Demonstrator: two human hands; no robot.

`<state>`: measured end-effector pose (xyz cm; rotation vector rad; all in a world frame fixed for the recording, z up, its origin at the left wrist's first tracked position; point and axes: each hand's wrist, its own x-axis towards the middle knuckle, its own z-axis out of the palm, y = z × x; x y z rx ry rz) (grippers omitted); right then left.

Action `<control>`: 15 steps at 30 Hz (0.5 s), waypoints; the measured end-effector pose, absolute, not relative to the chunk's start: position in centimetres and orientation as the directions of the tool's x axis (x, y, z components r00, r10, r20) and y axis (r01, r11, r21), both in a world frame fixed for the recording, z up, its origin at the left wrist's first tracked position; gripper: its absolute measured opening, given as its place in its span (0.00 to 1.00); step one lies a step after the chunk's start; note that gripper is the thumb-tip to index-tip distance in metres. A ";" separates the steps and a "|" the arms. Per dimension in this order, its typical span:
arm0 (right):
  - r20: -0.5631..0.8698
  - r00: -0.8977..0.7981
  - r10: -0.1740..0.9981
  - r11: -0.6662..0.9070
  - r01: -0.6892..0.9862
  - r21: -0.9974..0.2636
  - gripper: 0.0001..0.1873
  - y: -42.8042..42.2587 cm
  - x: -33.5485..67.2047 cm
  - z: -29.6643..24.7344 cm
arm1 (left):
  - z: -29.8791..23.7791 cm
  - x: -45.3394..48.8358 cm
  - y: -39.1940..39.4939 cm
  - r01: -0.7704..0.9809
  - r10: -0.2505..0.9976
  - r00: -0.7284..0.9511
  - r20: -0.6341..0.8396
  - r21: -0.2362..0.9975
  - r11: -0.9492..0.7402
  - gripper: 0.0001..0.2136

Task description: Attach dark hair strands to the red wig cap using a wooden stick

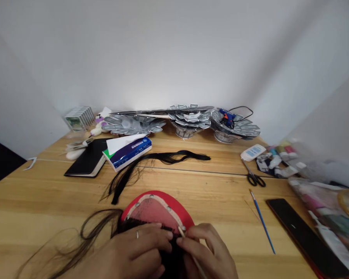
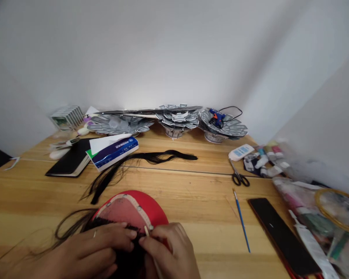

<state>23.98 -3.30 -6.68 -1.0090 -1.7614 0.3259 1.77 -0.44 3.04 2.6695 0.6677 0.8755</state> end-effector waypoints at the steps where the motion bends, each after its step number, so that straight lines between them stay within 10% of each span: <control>1: 0.623 -0.129 0.771 0.588 0.521 -0.619 0.17 -3.1 24.5 -6.5 | 3.0 1.8 -0.4 0.354 0.490 0.717 0.496 0.347 -0.869 0.24; 9: 0.470 -0.637 0.611 0.756 0.645 -0.110 0.25 -3.4 30.9 -6.0 | 2.6 2.3 -0.1 0.346 0.451 0.662 0.598 0.289 -0.892 0.23; 15: 0.322 -0.375 0.869 0.430 0.894 -0.122 0.35 -1.6 35.3 -10.8 | 3.2 2.3 -0.1 0.349 0.423 0.659 0.622 0.245 -0.904 0.21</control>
